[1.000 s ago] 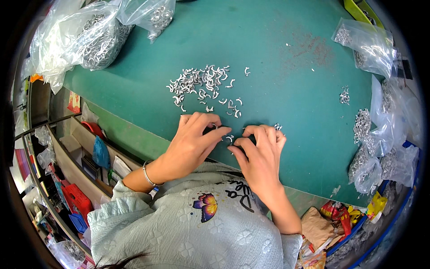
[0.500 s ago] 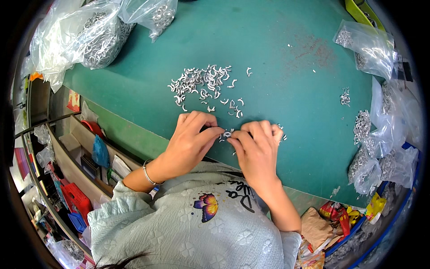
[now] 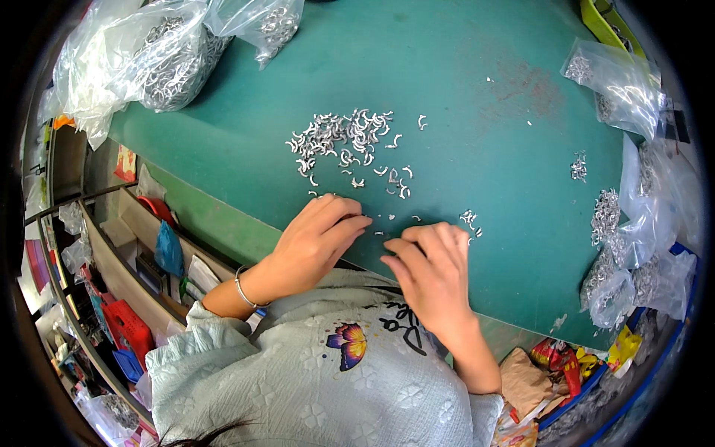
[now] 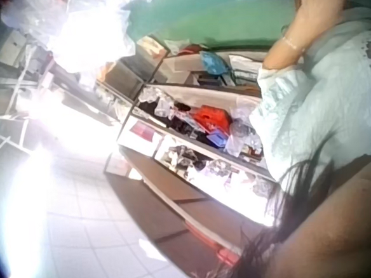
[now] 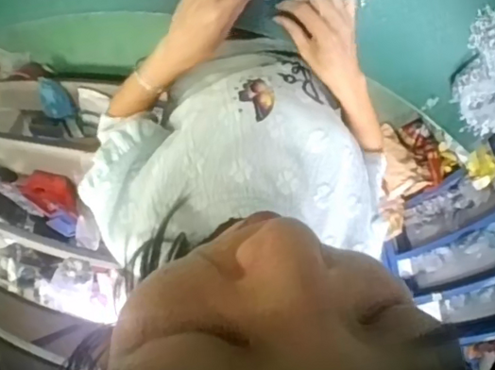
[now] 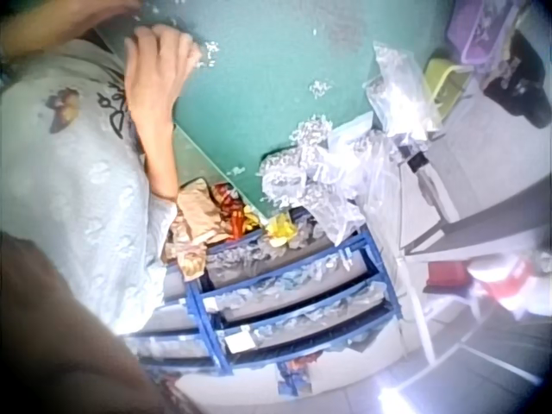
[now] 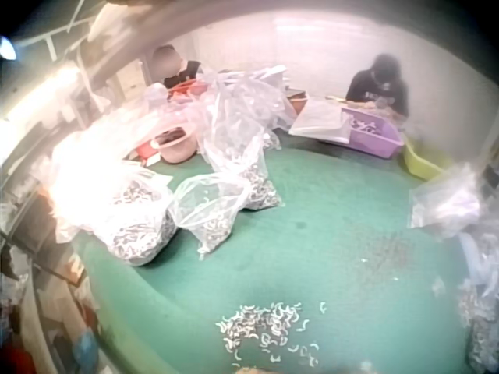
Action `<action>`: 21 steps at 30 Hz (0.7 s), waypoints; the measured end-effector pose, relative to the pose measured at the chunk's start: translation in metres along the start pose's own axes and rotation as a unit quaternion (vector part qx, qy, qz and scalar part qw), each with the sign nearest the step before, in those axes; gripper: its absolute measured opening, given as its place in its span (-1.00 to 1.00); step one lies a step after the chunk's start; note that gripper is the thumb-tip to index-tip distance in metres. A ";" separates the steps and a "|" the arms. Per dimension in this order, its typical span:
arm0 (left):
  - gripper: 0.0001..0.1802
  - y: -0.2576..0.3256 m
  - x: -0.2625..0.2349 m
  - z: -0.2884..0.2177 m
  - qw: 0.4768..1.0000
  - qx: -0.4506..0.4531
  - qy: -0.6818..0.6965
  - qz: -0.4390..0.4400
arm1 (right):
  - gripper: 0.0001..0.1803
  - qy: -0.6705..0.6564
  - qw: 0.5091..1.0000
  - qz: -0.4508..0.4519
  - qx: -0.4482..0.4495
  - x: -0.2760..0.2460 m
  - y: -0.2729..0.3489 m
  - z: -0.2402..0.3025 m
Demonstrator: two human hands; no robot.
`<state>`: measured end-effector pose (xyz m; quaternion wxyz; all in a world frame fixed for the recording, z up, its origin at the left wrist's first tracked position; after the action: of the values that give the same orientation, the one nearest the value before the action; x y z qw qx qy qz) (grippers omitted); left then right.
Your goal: The person sorts small crescent-shaped metal pieces by hand on a green surface, gathering them into their palm and placing them into a plastic bag.
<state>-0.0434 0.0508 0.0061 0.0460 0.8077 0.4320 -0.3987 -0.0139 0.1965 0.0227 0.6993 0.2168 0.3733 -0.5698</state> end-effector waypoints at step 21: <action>-0.70 0.013 -0.002 0.006 0.998 -0.013 0.055 -0.040 | -0.75 0.081 0.986 -0.139 0.031 -0.016 0.011 -0.030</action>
<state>-0.0384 0.0392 0.0000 0.0168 0.8097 0.4712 -0.3495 -0.0129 0.2319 0.0150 0.5737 0.2302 0.4374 -0.6531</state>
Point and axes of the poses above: each hand's wrist, its own y-axis away from the middle knuckle, its own x-axis out of the palm, z = x × y, the point moved 7 cm from there along -y, towards the middle knuckle, and after that the axes turned 2 degrees about x, right-handed, at the moved point
